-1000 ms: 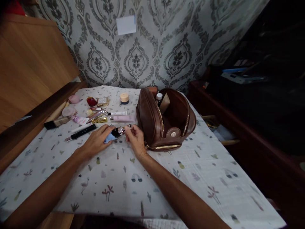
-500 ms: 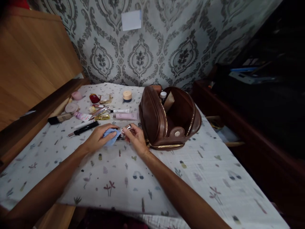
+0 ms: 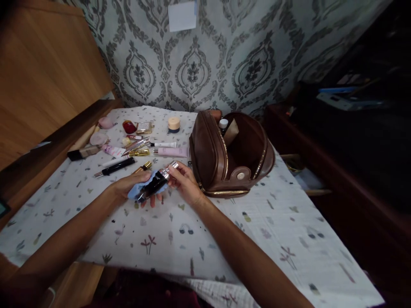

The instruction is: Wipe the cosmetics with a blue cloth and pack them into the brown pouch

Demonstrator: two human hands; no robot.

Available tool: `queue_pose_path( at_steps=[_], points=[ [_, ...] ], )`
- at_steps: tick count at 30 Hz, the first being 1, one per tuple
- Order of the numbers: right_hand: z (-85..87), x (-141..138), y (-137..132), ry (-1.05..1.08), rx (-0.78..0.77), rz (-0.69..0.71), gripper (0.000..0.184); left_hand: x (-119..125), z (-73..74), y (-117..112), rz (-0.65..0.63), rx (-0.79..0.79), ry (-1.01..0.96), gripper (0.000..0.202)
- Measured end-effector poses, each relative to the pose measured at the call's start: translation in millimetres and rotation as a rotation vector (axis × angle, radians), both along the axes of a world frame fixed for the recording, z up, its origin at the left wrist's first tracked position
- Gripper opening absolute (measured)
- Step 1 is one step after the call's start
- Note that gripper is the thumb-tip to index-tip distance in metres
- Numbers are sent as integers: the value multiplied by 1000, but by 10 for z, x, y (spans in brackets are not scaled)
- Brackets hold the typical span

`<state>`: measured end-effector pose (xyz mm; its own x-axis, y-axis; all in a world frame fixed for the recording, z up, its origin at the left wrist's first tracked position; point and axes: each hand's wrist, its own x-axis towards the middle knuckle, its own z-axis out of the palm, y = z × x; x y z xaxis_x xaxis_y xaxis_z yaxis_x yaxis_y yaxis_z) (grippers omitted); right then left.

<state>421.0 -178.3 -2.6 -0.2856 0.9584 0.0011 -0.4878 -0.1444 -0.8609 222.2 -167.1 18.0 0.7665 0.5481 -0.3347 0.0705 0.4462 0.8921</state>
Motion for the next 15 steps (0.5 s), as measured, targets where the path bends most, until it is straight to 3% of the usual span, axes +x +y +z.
queue_pose_path(
  at_steps=[3, 6, 10, 15],
  points=[
    [18, 19, 5, -6, 12, -9, 43, -69, -12, 9, -111, -10, -26, 71],
    [27, 35, 9, -38, 60, -15, 42, -91, -5, 3, -116, 21, 20, 66],
    [102, 43, 15, -119, 175, -88, 40, -63, 90, -26, 55, 147, 114, 52],
    [391, 49, -73, -316, 321, -248, 40, -47, 235, -96, 241, 275, 208, 53]
  ],
)
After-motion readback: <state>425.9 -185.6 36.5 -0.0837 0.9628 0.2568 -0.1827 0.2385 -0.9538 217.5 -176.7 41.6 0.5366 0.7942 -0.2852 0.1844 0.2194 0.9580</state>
